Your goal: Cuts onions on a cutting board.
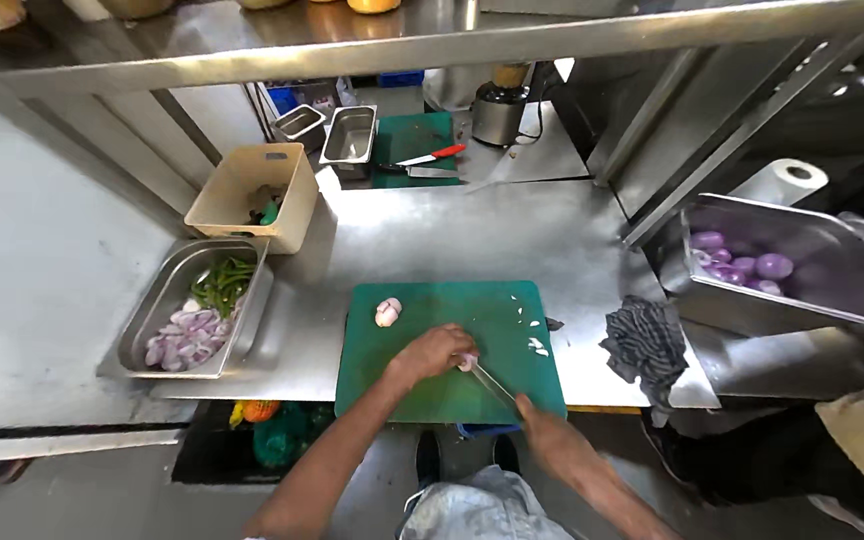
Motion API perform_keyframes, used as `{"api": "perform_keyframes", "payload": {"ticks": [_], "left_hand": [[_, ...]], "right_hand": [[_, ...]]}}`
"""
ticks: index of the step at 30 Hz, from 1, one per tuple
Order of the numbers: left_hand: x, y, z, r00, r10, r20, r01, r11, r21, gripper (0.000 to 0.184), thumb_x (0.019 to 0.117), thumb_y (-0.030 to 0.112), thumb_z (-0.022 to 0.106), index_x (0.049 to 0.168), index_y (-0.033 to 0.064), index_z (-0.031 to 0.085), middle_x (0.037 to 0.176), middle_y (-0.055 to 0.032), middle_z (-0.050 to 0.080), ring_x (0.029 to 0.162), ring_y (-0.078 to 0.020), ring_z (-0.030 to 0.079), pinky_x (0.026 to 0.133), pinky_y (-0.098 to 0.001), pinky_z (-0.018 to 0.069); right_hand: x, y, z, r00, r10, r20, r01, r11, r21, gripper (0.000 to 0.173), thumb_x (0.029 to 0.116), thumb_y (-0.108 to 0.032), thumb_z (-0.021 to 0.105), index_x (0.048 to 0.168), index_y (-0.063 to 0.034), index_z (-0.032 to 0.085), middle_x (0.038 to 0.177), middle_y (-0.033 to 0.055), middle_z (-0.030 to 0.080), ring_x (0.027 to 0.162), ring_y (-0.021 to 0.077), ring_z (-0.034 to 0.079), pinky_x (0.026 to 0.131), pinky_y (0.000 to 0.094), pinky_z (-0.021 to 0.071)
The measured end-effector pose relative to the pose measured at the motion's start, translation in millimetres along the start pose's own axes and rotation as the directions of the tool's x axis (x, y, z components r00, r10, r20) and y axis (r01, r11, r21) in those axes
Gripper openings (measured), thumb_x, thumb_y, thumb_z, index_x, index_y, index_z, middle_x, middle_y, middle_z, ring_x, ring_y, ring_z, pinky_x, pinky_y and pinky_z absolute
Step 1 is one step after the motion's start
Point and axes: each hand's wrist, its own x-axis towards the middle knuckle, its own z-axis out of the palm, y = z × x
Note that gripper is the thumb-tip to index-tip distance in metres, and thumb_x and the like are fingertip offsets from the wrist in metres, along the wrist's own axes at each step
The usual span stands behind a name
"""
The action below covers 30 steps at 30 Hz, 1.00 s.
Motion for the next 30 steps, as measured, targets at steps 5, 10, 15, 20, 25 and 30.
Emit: {"api": "perform_keyframes", "payload": {"ticks": [5, 10, 15, 20, 25, 30], "left_hand": [[-14, 14, 32, 0.905, -0.361, -0.223, 0.324, 0.927, -0.187, 0.031, 0.0968, 0.037, 0.070, 0.118, 0.0148, 0.075, 0.117, -0.0049, 0.072, 0.113, -0.0180, 0.067, 0.104, -0.0383, 0.0534], [-20, 31, 58, 0.774, -0.482, -0.411, 0.380, 0.872, -0.307, 0.040, 0.0849, 0.042, 0.083, 0.112, 0.0141, 0.076, 0.113, -0.0046, 0.072, 0.101, -0.0148, 0.070, 0.092, -0.0353, 0.0603], [-16, 21, 33, 0.933, -0.268, -0.238, 0.229, 0.957, -0.180, 0.021, 0.0913, 0.027, 0.078, 0.105, 0.0104, 0.077, 0.115, -0.0059, 0.072, 0.111, -0.0181, 0.067, 0.102, -0.0374, 0.0550], [-15, 16, 32, 0.940, -0.173, -0.293, 0.137, 0.981, -0.138, 0.017, 0.0884, 0.023, 0.081, 0.097, 0.0099, 0.077, 0.106, -0.0039, 0.074, 0.106, -0.0165, 0.069, 0.099, -0.0362, 0.0564], [-17, 16, 33, 0.941, -0.176, -0.290, 0.137, 0.979, -0.148, 0.016, 0.0888, 0.022, 0.081, 0.100, 0.0110, 0.077, 0.109, -0.0029, 0.074, 0.109, -0.0156, 0.068, 0.101, -0.0356, 0.0555], [-31, 16, 41, 0.907, -0.234, -0.349, 0.168, 0.963, -0.210, 0.024, 0.0882, 0.030, 0.082, 0.100, 0.0102, 0.077, 0.115, -0.0053, 0.072, 0.115, -0.0172, 0.066, 0.103, -0.0370, 0.0550]], "right_hand": [[-42, 43, 11, 0.997, 0.037, -0.074, -0.025, 0.987, 0.156, 0.043, 0.1073, -0.027, 0.048, 0.148, -0.0126, 0.044, 0.102, 0.0227, 0.070, 0.096, 0.0430, 0.071, 0.083, 0.0597, 0.0561], [-21, 14, -8, 0.992, 0.056, -0.114, -0.041, 0.990, 0.137, 0.043, 0.1075, -0.025, 0.046, 0.149, -0.0153, 0.042, 0.109, 0.0235, 0.069, 0.103, 0.0438, 0.069, 0.088, 0.0601, 0.0550], [-28, -8, -36, 0.997, 0.046, -0.069, -0.046, 0.999, -0.002, 0.045, 0.1070, -0.022, 0.045, 0.151, -0.0163, 0.041, 0.113, 0.0237, 0.068, 0.107, 0.0443, 0.068, 0.089, 0.0591, 0.0549], [-25, -19, -53, 1.000, 0.030, 0.010, -0.029, 0.998, -0.054, 0.043, 0.1058, -0.016, 0.045, 0.148, -0.0146, 0.041, 0.114, 0.0237, 0.067, 0.108, 0.0440, 0.067, 0.088, 0.0596, 0.0548], [21, -21, -16, 1.000, -0.009, 0.000, 0.009, 1.000, 0.023, 0.048, 0.1077, -0.018, 0.044, 0.154, -0.0117, 0.033, 0.117, 0.0250, 0.066, 0.109, 0.0440, 0.067, 0.090, 0.0603, 0.0545], [20, -12, -13, 0.999, -0.021, -0.044, 0.023, 0.999, 0.039, 0.047, 0.1086, -0.022, 0.043, 0.154, -0.0135, 0.035, 0.115, 0.0256, 0.067, 0.107, 0.0458, 0.067, 0.090, 0.0608, 0.0542]]}}
